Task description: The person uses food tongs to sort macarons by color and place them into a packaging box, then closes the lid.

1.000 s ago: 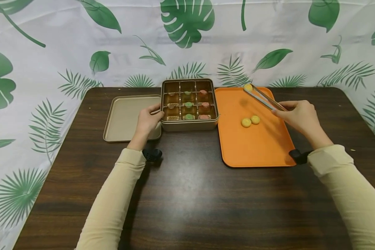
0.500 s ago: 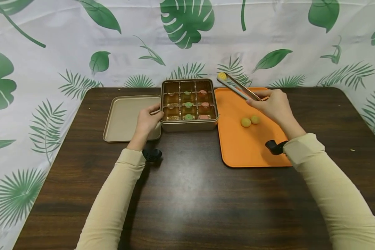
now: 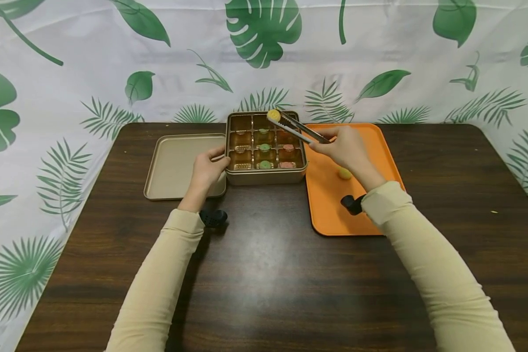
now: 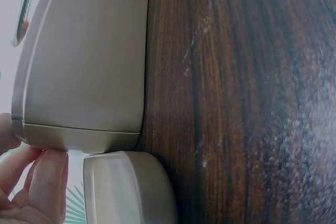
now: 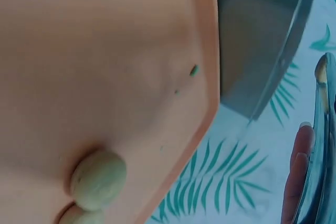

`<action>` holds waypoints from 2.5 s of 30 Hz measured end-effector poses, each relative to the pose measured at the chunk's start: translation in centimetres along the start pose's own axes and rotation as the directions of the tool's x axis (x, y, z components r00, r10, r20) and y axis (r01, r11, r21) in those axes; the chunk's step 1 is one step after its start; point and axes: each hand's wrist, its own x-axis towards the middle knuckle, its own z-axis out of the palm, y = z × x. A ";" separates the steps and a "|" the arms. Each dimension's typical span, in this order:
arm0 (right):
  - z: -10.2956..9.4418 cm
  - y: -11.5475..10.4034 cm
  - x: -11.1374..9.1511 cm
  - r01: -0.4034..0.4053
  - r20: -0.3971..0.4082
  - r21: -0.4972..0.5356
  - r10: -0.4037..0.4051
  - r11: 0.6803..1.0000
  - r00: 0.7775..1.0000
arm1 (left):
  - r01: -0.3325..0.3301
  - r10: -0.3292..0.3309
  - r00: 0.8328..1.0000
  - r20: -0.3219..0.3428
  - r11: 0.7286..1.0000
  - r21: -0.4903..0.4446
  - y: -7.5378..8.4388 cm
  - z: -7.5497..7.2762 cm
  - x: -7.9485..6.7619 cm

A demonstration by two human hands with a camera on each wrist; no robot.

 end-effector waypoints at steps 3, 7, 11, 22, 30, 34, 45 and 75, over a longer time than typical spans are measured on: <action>0.6 -0.7 0.4 -0.002 0.007 -0.031 0.002 1.000 1.000 | -0.001 0.001 1.000 -0.001 1.000 0.002 -0.1 0.0 0.0; 1.5 -1.5 1.0 0.006 0.014 -0.055 -0.005 0.998 1.000 | -0.004 0.004 1.000 -0.002 1.000 0.008 -0.1 -0.1 0.0; 2.3 -2.3 1.5 0.026 0.027 -0.077 -0.024 0.997 0.999 | -0.002 0.002 1.000 -0.004 1.000 0.015 -0.1 -0.2 0.0; 3.6 -4.4 2.5 0.002 0.027 -0.088 0.000 0.996 1.000 | -0.001 0.001 1.000 -0.006 1.000 -0.002 0.2 0.0 0.1; 3.8 -4.7 2.7 -0.026 0.035 -0.085 0.029 0.996 0.999 | -0.010 0.010 1.000 -0.001 1.000 -0.018 0.4 0.2 0.1; 3.8 -4.6 2.6 -0.022 0.034 -0.069 0.025 0.997 0.999 | -0.011 0.011 1.000 0.003 1.000 -0.014 0.4 0.2 0.1; 2.3 -3.1 2.1 -0.004 0.037 -0.067 0.007 0.998 0.999 | -0.010 0.010 1.000 0.001 1.000 -0.011 0.4 0.2 0.0; -5.9 8.2 -4.3 0.011 0.128 -0.147 0.008 0.989 0.992 | -0.023 0.023 1.000 -0.009 1.000 0.010 -0.1 0.1 -0.1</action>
